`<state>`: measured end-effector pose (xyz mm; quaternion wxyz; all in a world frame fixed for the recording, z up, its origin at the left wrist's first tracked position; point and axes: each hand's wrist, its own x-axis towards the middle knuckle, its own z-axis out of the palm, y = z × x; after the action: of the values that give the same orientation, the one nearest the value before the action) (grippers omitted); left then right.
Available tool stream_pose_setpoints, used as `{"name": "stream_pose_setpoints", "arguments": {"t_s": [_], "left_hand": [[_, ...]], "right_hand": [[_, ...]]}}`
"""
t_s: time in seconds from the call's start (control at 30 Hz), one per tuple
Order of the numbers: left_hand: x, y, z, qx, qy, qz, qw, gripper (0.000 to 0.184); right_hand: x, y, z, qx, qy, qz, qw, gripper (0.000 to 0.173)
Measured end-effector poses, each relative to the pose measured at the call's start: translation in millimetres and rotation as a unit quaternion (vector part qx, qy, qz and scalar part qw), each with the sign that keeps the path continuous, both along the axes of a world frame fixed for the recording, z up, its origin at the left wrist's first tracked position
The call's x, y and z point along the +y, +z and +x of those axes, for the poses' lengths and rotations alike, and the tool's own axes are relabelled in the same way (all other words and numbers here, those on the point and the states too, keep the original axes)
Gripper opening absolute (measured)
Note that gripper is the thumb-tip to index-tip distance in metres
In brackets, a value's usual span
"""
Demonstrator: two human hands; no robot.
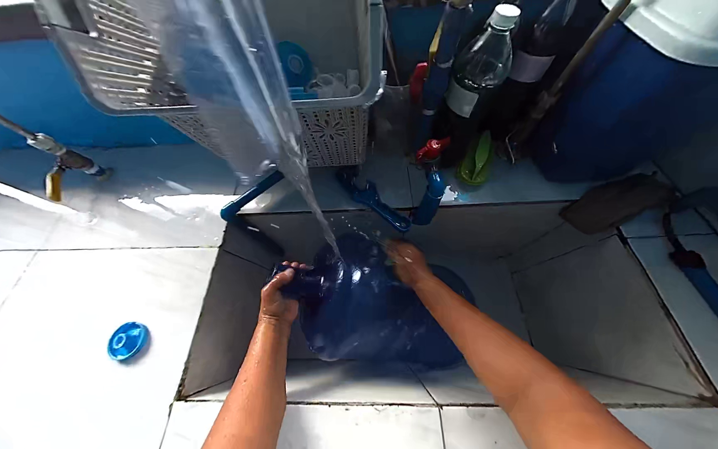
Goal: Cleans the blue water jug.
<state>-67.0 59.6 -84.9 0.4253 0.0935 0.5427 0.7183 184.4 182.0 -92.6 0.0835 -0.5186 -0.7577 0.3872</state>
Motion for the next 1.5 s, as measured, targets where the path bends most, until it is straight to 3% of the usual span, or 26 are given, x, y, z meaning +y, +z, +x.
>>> {"name": "stream_pose_setpoints", "arguments": {"t_s": [0.07,0.13,0.2,0.27,0.33,0.4,0.47,0.5,0.53,0.57,0.6,0.67,0.7,0.8,0.83,0.9,0.97,1.07,1.17,1.23,1.3,1.37,1.4,1.43,1.5], "left_hand": [[-3,13,-11,-0.011,0.118,-0.141,0.983,0.032],[5,29,-2,0.017,0.159,-0.172,0.972,0.031],[9,47,16,0.051,0.094,-0.075,0.991,0.025],[4,52,28,0.07,-0.052,0.053,0.995,0.038],[6,51,41,0.087,-0.113,0.122,0.982,0.047],[7,49,66,0.112,-0.078,0.127,0.982,0.045],[10,64,95,0.141,0.008,0.076,0.987,0.046],[7,71,104,0.156,0.021,0.059,0.986,0.045],[4,77,108,0.185,0.016,0.044,0.982,0.037],[2,79,111,0.168,-0.007,0.047,0.985,0.032],[0,76,116,0.132,-0.034,0.073,0.988,0.03],[-8,68,126,0.086,-0.098,0.141,0.981,0.029],[-8,67,127,0.098,-0.101,0.149,0.979,0.028],[5,80,111,0.228,-0.067,0.038,0.971,0.024],[9,83,109,0.194,-0.069,0.015,0.978,0.031],[12,80,110,0.094,-0.086,0.068,0.989,0.047],[2,77,109,0.156,-0.147,0.137,0.967,0.046],[-11,71,97,0.354,-0.093,0.115,0.924,0.063],[-11,59,84,0.357,-0.032,0.125,0.925,0.068],[2,52,70,0.291,0.045,0.084,0.952,0.079],[21,50,58,0.22,0.12,0.011,0.968,0.085],[29,50,50,0.16,0.139,-0.009,0.977,0.07],[28,50,46,0.142,0.128,0.003,0.982,0.058],[22,47,42,0.131,0.102,0.024,0.986,0.049],[5,39,36,0.108,0.048,0.094,0.989,0.04]], "right_hand": [[-4,-25,35,-0.127,-0.003,-0.056,0.99,0.044],[-18,-8,34,-0.132,-0.023,-0.064,0.989,0.046],[-39,29,14,0.018,-0.061,0.032,0.997,0.044],[-50,68,-9,0.217,-0.117,0.132,0.96,0.037],[-57,105,-27,0.349,-0.149,0.121,0.917,0.034],[-83,112,-47,0.399,-0.143,0.056,0.904,0.036],[-125,93,-73,0.35,-0.106,0.107,0.925,0.054],[-137,79,-85,0.335,-0.116,0.194,0.915,0.06],[-133,76,-89,0.322,-0.131,0.238,0.907,0.054],[-119,83,-85,0.298,-0.134,0.223,0.919,0.044],[-98,97,-75,0.277,-0.124,0.145,0.942,0.038],[-62,112,-57,0.266,-0.084,-0.02,0.96,0.039],[-67,114,-53,0.286,-0.093,-0.024,0.953,0.037],[-124,109,-60,0.37,-0.188,0.118,0.902,0.035],[-135,100,-63,0.379,-0.196,0.166,0.889,0.036],[-129,91,-61,0.357,-0.178,0.202,0.894,0.033],[-103,89,-54,0.281,-0.109,0.241,0.922,0.029],[-54,86,-37,0.017,0.086,0.349,0.933,0.027],[-38,99,-32,-0.105,0.089,0.274,0.952,0.033],[-77,79,-35,-0.03,0.076,0.317,0.945,0.034],[-128,41,-43,0.118,0.139,0.415,0.891,0.025],[-149,22,-49,0.192,0.228,0.48,0.825,0.022],[-142,25,-53,0.189,0.247,0.492,0.813,0.021],[-129,37,-57,0.171,0.244,0.468,0.832,0.02],[-85,72,-65,0.102,0.191,0.332,0.918,0.023]]}}
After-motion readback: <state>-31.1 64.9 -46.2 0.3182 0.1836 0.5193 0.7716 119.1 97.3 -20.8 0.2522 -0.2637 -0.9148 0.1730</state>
